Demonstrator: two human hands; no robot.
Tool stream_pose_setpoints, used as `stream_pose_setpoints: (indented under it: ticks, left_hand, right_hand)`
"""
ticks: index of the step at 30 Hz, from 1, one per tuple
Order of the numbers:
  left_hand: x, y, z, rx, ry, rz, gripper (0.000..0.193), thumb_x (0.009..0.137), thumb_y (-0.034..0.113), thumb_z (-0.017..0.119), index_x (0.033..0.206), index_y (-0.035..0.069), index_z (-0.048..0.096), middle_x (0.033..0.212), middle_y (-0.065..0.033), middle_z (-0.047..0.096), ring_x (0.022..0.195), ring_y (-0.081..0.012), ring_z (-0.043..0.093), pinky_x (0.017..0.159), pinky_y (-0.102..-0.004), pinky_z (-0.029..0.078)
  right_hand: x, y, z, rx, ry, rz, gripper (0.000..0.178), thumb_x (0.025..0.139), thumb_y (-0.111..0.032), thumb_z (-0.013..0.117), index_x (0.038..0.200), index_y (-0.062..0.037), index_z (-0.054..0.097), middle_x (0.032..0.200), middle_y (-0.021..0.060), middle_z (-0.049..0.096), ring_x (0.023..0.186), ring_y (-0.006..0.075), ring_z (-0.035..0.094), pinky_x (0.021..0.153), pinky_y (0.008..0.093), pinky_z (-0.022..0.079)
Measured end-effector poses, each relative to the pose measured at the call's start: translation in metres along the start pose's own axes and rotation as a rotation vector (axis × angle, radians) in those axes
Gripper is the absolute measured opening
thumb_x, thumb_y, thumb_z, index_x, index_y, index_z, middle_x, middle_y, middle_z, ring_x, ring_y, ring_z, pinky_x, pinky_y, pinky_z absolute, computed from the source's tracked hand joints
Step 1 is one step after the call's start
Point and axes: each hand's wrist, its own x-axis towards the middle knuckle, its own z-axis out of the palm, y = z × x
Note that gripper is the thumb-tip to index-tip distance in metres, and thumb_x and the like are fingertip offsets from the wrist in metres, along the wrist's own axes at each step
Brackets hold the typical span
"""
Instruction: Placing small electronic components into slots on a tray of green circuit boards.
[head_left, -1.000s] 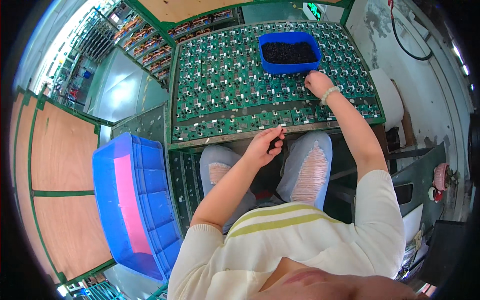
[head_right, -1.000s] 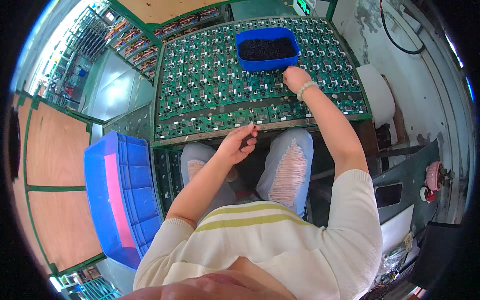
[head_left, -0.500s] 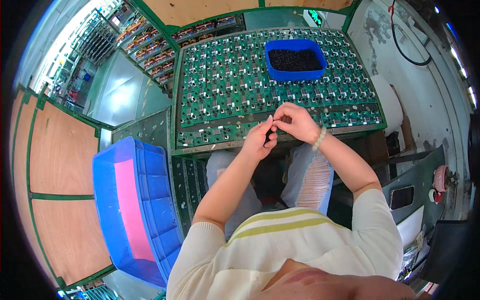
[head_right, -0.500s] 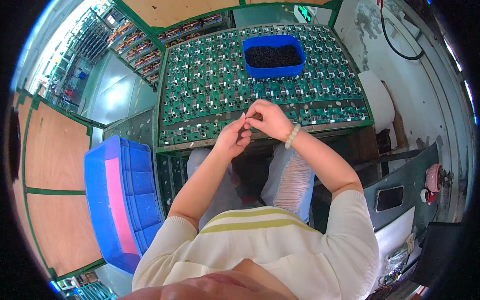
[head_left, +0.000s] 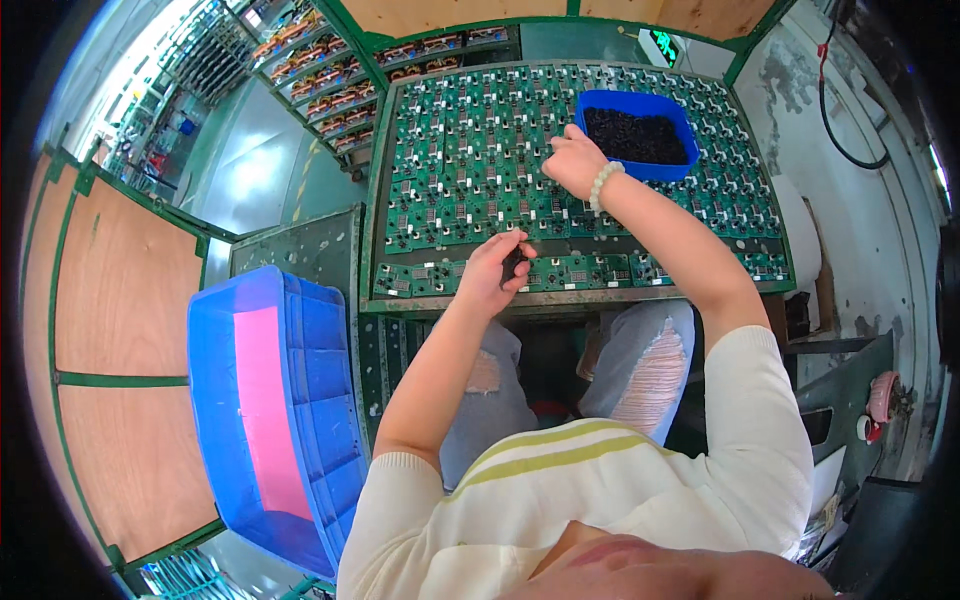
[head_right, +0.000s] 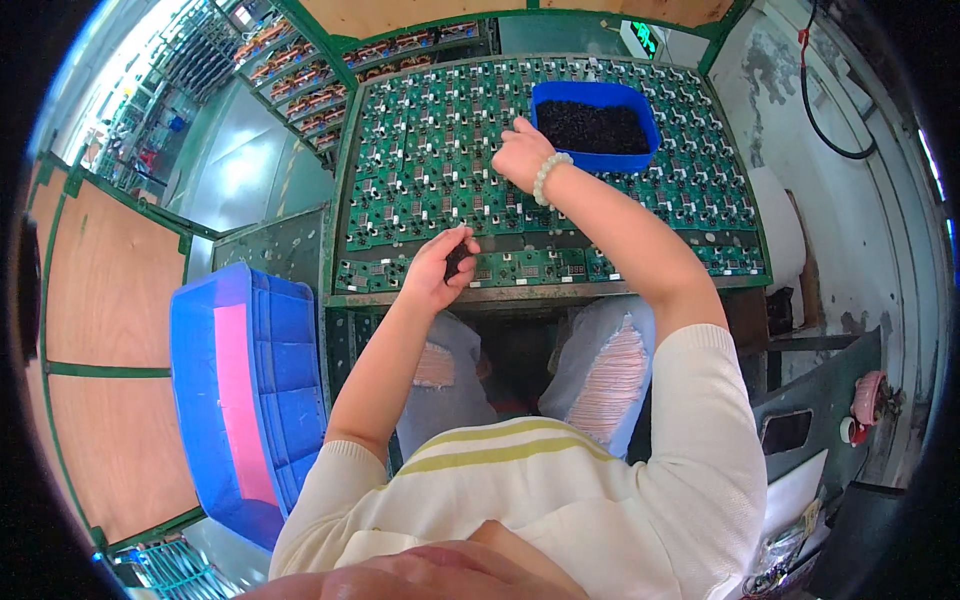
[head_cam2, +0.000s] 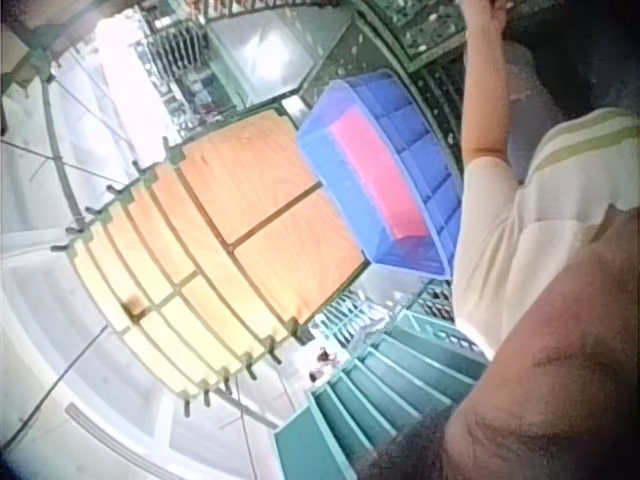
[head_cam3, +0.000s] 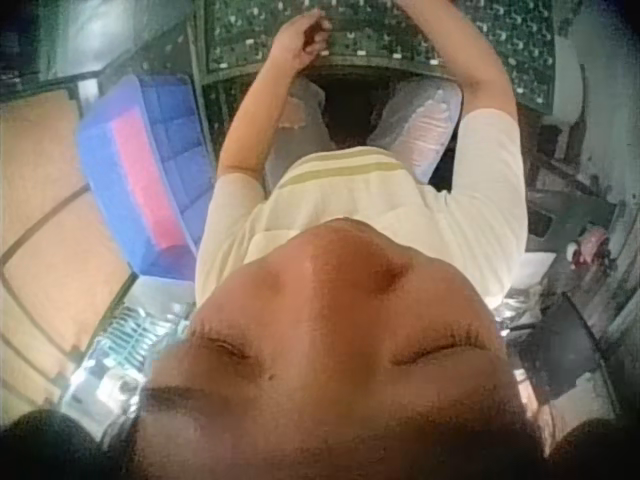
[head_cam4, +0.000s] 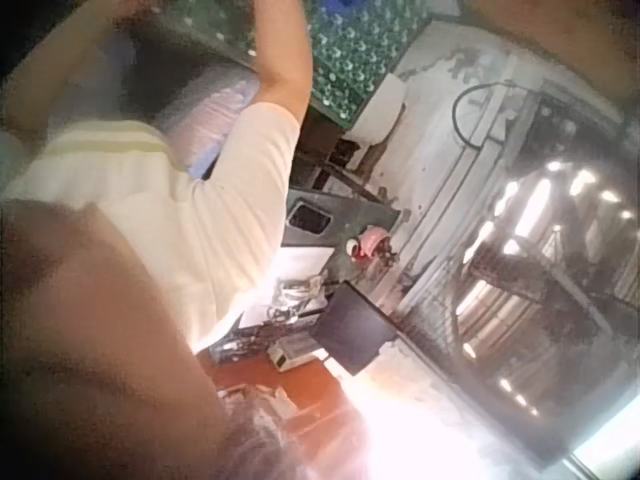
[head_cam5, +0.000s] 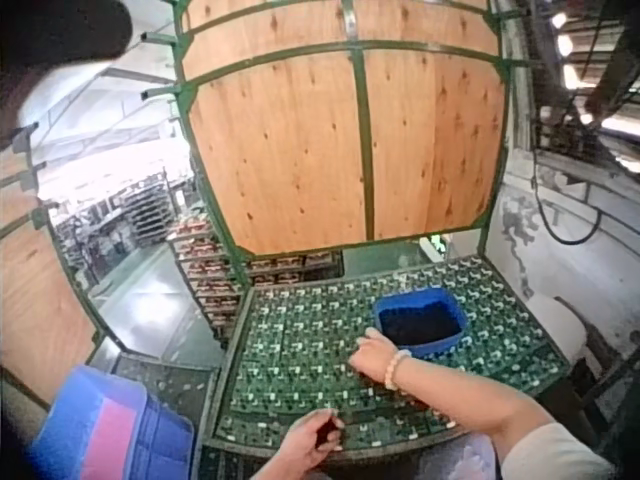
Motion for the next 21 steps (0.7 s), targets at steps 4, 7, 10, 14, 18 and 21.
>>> stream_pose_setpoints:
  ticks: [4,7,10,14,18,21]
  left_hand:
    - [0.004,-0.007,-0.01,-0.085,-0.044,-0.013,0.024,0.093,0.026,0.053,0.094,0.002,0.056,0.073,-0.0018,0.053,0.054,-0.0087,0.043,0.038,-0.0184,0.028]
    - [0.006,-0.01,-0.008,-0.128,-0.049,-0.037,0.026,0.093,0.027,0.053,0.096,0.001,0.057,0.071,0.0,0.05,0.055,-0.0079,0.042,0.038,-0.0182,0.028]
    - [0.007,-0.008,-0.011,-0.167,-0.063,-0.068,0.027,0.093,0.027,0.053,0.099,0.001,0.057,0.072,0.0003,0.049,0.057,-0.007,0.041,0.038,-0.0177,0.027]
    - [0.009,-0.006,-0.012,-0.184,-0.084,-0.083,0.028,0.092,0.026,0.054,0.103,0.0,0.056,0.075,0.0001,0.049,0.058,-0.0064,0.041,0.038,-0.0171,0.026]
    - [0.002,-0.006,-0.008,-0.133,-0.074,-0.045,0.025,0.092,0.023,0.054,0.104,0.0,0.056,0.075,0.0,0.049,0.059,-0.0064,0.041,0.038,-0.0171,0.027]
    - [0.001,-0.008,-0.01,-0.142,-0.056,-0.012,0.022,0.09,0.021,0.058,0.098,0.001,0.057,0.075,-0.0003,0.049,0.058,-0.0069,0.042,0.039,-0.0174,0.028]
  right_hand:
    - [0.007,-0.002,-0.005,0.026,-0.05,0.014,0.011,0.068,-0.012,0.058,0.061,-0.0139,0.066,0.068,0.0026,0.064,0.083,0.0171,0.056,0.085,0.0343,0.034]
    - [0.008,-0.001,-0.002,0.004,-0.047,0.004,0.011,0.067,-0.013,0.059,0.058,-0.0136,0.065,0.063,0.0039,0.06,0.085,0.019,0.056,0.084,0.036,0.034]
    - [0.009,-0.003,-0.001,-0.014,-0.065,0.001,0.011,0.068,-0.014,0.059,0.059,-0.0135,0.066,0.064,0.004,0.06,0.086,0.0196,0.055,0.084,0.0358,0.034]
    - [0.007,-0.007,0.01,0.028,-0.083,0.035,0.012,0.069,-0.011,0.057,0.063,-0.0129,0.067,0.07,0.0033,0.065,0.087,0.018,0.056,0.085,0.0352,0.034]
    - [0.002,-0.009,0.013,0.028,-0.029,0.051,0.013,0.07,-0.012,0.057,0.064,-0.013,0.068,0.07,0.0034,0.065,0.088,0.0188,0.056,0.081,0.0353,0.035]
    - [0.001,-0.012,0.011,0.015,-0.025,0.047,0.013,0.071,-0.013,0.057,0.064,-0.0132,0.068,0.07,0.0033,0.065,0.089,0.0199,0.055,0.08,0.0355,0.036]
